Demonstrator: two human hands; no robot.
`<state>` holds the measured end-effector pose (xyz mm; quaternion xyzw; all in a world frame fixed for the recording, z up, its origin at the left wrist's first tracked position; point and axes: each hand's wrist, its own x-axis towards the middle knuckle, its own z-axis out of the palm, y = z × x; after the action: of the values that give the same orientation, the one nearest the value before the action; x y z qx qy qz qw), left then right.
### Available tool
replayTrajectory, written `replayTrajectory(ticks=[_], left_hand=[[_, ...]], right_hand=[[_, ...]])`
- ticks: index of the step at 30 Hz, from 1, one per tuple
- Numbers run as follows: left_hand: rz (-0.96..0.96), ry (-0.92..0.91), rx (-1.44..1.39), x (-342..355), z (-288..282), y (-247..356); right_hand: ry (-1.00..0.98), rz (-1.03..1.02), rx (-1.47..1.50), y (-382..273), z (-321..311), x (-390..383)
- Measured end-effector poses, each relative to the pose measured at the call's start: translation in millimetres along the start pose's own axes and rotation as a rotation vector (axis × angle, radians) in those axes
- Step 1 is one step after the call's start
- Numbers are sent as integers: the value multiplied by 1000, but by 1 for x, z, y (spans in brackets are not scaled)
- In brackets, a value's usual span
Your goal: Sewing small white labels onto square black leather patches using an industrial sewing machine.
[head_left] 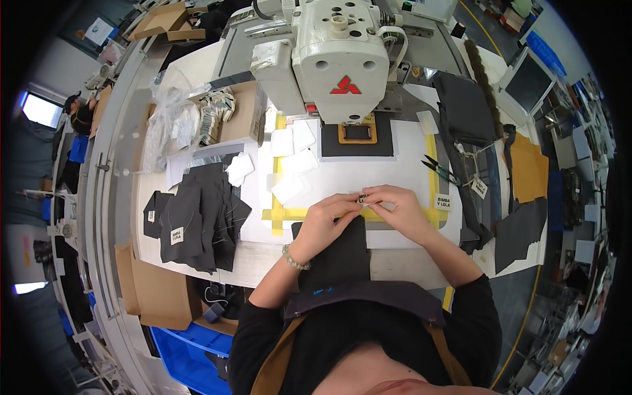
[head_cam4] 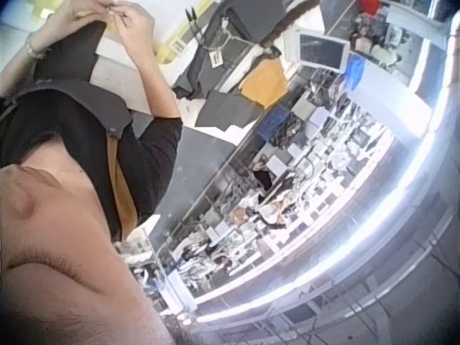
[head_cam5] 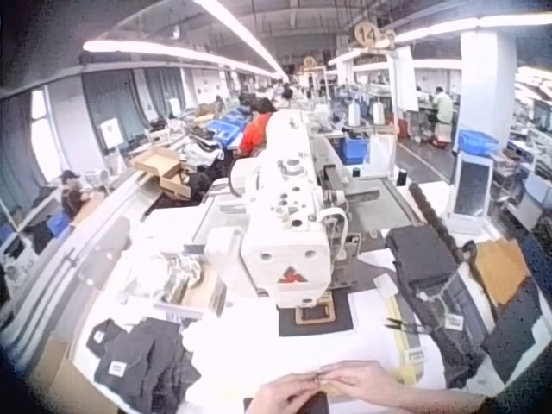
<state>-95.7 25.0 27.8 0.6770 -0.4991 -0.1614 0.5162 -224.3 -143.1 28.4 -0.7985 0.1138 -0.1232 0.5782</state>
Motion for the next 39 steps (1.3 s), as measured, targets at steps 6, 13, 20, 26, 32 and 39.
replayTrajectory(ticks=[6,13,20,26,32,39], left_hand=[[85,-85,112,9,-8,-3],[178,-139,245,40,-18,-9],[136,-149,284,83,-22,-34],[152,-139,453,96,-16,-54],[285,-46,656,92,-7,-60],[366,-29,760,86,-2,-59]], right_hand=[[17,-395,-468,13,-9,20],[62,-493,-565,23,-22,54],[108,-563,-783,42,-33,96],[116,-609,-924,56,-36,112],[106,-597,-961,60,-35,113],[92,-556,-930,60,-31,113]])
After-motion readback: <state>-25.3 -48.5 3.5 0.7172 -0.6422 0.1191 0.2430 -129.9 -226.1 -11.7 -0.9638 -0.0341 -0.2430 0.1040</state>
